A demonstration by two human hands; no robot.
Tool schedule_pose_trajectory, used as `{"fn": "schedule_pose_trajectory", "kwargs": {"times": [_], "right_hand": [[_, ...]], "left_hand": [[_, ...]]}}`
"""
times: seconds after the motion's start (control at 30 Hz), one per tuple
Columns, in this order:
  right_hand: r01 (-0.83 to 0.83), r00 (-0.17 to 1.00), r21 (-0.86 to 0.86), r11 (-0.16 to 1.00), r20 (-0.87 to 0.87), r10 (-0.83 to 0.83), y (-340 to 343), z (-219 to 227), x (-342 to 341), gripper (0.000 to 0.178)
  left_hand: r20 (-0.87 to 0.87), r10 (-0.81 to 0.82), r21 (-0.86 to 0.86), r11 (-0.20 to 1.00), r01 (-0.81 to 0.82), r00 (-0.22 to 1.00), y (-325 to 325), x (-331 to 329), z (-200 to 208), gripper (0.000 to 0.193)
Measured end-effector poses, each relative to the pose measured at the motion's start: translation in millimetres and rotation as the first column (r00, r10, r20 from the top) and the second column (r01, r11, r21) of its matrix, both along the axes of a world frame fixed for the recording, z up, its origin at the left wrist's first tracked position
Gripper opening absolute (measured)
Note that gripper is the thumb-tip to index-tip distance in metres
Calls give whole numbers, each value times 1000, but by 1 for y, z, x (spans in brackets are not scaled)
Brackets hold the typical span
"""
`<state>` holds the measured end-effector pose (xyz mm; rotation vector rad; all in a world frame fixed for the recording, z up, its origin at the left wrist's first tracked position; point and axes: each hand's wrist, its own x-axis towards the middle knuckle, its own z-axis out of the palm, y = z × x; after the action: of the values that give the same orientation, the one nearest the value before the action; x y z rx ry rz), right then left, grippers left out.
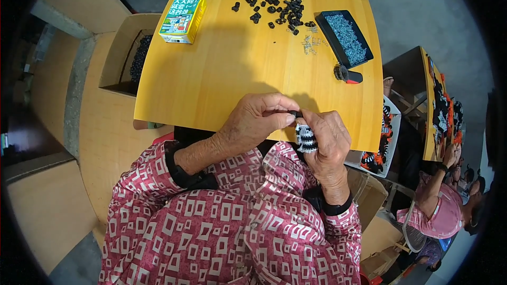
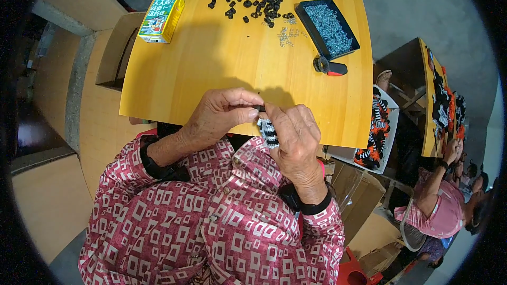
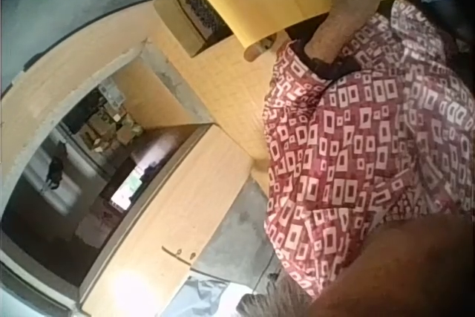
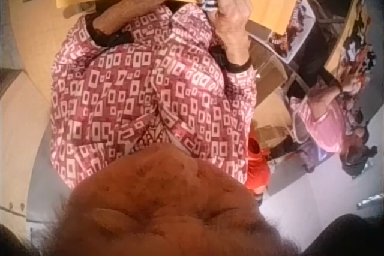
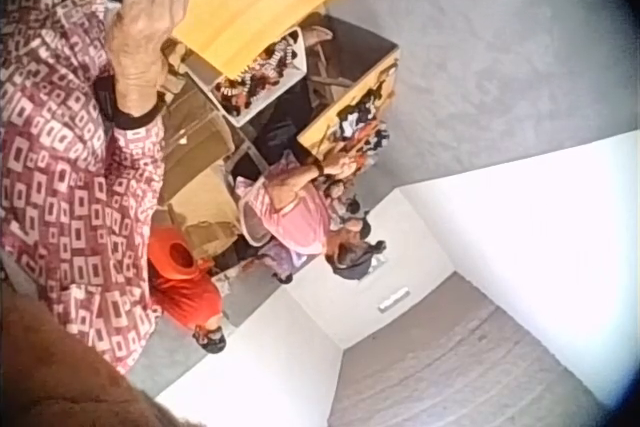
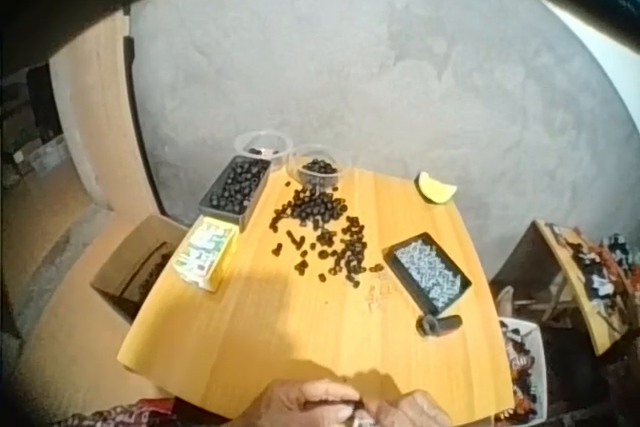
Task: The person assembles small black plastic parts onto a striped cylindrical object by hand at a workstation.
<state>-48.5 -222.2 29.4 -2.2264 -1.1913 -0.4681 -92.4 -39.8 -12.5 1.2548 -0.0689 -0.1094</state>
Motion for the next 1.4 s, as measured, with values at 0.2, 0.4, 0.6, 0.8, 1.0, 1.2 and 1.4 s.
{"fn": "schedule_pose_trajectory", "kwargs": {"times": [0.2,0.4,0.6,0.8,1.0,1.2,1.4], "right_hand": [[55,996,47,997,-78,-52,2,-8,-7,41],[102,990,17,995,-105,-99,0,-14,-9,41],[132,972,52,990,-204,-119,7,-13,-12,42],[121,987,77,990,-120,-111,5,-16,-8,40],[88,991,60,994,-107,-81,3,-16,-4,41],[83,991,13,996,-108,-81,1,-13,-2,41],[86,996,-118,989,-25,-90,1,-1,1,39]], "left_hand": [[-76,-20,-40,999,17,997,0,1,-3,23],[-122,-55,-9,998,55,991,4,3,-3,24],[-97,-28,-43,999,24,995,1,4,-5,21],[-58,1,18,1000,0,998,-2,5,-3,21],[-118,-53,-12,999,52,992,3,4,0,20],[-115,-60,-81,995,51,992,2,5,2,18],[-105,-17,13,1000,18,994,-1,4,1,20]]}}
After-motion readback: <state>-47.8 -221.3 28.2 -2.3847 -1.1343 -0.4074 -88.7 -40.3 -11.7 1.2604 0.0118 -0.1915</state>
